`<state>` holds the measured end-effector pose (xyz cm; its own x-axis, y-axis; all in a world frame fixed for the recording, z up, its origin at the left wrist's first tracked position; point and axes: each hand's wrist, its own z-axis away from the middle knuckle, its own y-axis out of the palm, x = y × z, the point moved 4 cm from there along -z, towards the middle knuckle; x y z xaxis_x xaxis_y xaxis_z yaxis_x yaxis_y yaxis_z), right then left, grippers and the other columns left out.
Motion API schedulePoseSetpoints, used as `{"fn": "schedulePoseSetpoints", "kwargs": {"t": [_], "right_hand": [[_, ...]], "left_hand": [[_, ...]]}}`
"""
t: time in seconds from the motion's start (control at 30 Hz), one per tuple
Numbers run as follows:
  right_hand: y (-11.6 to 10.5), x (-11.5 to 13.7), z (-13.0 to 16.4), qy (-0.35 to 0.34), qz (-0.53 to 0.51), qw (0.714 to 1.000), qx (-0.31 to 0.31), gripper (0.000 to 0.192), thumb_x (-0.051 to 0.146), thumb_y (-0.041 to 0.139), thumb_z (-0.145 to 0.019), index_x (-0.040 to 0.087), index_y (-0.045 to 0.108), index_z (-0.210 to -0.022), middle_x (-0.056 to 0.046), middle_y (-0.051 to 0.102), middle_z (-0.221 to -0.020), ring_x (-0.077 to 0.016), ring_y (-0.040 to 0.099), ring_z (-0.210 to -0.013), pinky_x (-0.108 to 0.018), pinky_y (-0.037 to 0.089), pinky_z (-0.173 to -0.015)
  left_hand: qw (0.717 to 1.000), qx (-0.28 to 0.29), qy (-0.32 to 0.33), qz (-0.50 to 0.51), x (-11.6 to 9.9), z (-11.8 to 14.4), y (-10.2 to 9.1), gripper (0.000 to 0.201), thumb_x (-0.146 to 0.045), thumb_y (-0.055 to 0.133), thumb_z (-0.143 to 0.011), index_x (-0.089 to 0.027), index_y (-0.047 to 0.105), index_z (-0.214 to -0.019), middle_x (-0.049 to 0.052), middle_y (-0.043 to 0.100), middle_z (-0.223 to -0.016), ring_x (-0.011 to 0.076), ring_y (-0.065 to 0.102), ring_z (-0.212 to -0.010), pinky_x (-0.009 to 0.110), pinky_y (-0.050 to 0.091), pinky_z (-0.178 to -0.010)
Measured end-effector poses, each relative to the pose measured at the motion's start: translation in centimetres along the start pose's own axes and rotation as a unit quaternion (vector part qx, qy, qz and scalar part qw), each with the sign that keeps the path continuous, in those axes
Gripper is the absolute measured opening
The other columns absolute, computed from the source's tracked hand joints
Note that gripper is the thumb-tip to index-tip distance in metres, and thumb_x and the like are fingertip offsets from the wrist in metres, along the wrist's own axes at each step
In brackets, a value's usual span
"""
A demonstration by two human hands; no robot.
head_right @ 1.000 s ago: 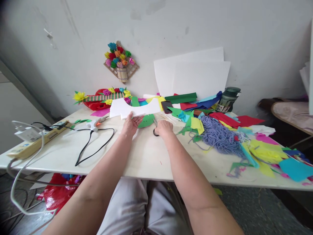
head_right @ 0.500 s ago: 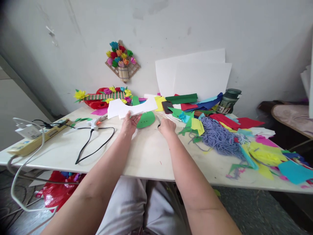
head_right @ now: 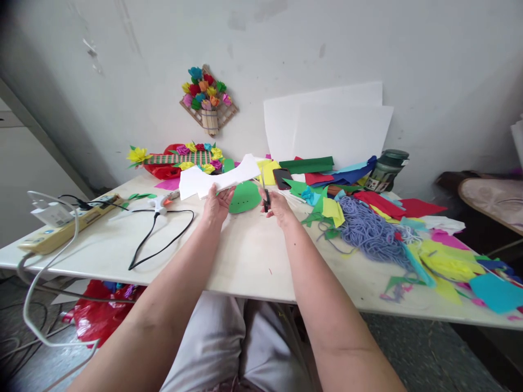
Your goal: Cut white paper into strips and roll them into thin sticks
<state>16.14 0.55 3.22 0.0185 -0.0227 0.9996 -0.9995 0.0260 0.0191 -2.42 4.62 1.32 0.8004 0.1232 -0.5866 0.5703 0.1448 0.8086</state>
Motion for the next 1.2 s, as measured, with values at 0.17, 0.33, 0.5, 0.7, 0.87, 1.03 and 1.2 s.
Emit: {"fn": "schedulePoseSetpoints", "kwargs": {"t": [0.17, 0.33, 0.5, 0.7, 0.87, 1.03, 1.2], "right_hand": [[1.5, -0.3, 0.8, 0.006, 0.055, 0.992, 0.111, 0.031, 0.045, 0.06, -0.079, 0.015, 0.057, -0.083, 0.001, 0.06, -0.064, -0.0078, 0.057, -0.046, -0.016, 0.038, -0.033], [2.8, -1.0, 0.9, 0.019, 0.063, 0.99, 0.125, 0.035, 0.048, 0.064, -0.075, 0.015, 0.057, -0.083, 0.001, 0.059, -0.063, -0.0082, 0.056, -0.045, -0.016, 0.037, -0.031], [3.3, -1.7, 0.6, 0.015, 0.042, 0.993, 0.114, 0.037, 0.05, 0.064, -0.074, 0.015, 0.056, -0.08, 0.002, 0.058, -0.063, -0.0083, 0.056, -0.045, -0.016, 0.037, -0.03], [3.4, -1.7, 0.5, 0.013, 0.028, 0.994, 0.101, 0.039, 0.052, 0.066, -0.072, 0.016, 0.056, -0.079, 0.002, 0.058, -0.061, -0.0083, 0.056, -0.044, -0.017, 0.037, -0.03], [3.4, -1.4, 0.8, 0.018, 0.028, 0.995, 0.098, 0.037, 0.052, 0.065, -0.073, 0.016, 0.056, -0.08, 0.002, 0.058, -0.062, -0.0076, 0.055, -0.045, -0.015, 0.037, -0.031], [3.5, -1.7, 0.6, 0.013, 0.027, 0.995, 0.098, 0.037, 0.052, 0.063, -0.075, 0.016, 0.055, -0.079, 0.002, 0.058, -0.061, -0.0072, 0.055, -0.044, -0.015, 0.036, -0.031], [3.7, -1.7, 0.5, 0.001, 0.03, 0.994, 0.107, 0.039, 0.054, 0.063, -0.074, 0.016, 0.055, -0.079, 0.004, 0.056, -0.059, -0.0065, 0.053, -0.042, -0.015, 0.034, -0.029]], "left_hand": [[1.0, 0.008, 0.001, -0.001, 0.2, 0.1, 0.1, 0.041, -0.034, 0.049, -0.089, -0.016, 0.05, -0.125, 0.011, 0.069, -0.102, 0.0185, 0.068, -0.088, 0.023, 0.053, -0.069], [0.999, 0.029, -0.008, -0.014, 0.7, 0.3, 0.3, 0.038, -0.033, 0.05, -0.088, -0.014, 0.053, -0.122, 0.012, 0.07, -0.099, 0.0184, 0.068, -0.087, 0.022, 0.053, -0.069], [0.999, 0.029, -0.007, -0.011, 1.0, 0.5, 0.6, 0.032, -0.03, 0.051, -0.088, -0.014, 0.056, -0.115, 0.008, 0.071, -0.085, 0.0171, 0.069, -0.078, 0.023, 0.053, -0.066], [1.0, 0.013, -0.018, -0.008, 1.3, 0.7, 0.8, 0.024, -0.03, 0.056, -0.085, -0.014, 0.061, -0.102, 0.005, 0.069, -0.074, 0.0138, 0.067, -0.066, 0.023, 0.054, -0.067], [1.0, 0.02, -0.017, -0.001, 1.3, 0.8, 0.8, 0.022, -0.026, 0.055, -0.085, -0.015, 0.061, -0.103, 0.004, 0.07, -0.075, 0.0133, 0.067, -0.064, 0.024, 0.055, -0.068], [1.0, 0.006, -0.024, -0.006, 1.5, 0.7, 0.7, 0.026, -0.027, 0.057, -0.085, -0.016, 0.059, -0.108, 0.005, 0.07, -0.081, 0.0142, 0.068, -0.069, 0.024, 0.055, -0.068], [1.0, 0.015, -0.014, -0.007, 1.5, 0.7, 0.6, 0.026, -0.024, 0.055, -0.085, -0.018, 0.057, -0.11, 0.003, 0.07, -0.082, 0.0143, 0.067, -0.07, 0.024, 0.055, -0.066]]}}
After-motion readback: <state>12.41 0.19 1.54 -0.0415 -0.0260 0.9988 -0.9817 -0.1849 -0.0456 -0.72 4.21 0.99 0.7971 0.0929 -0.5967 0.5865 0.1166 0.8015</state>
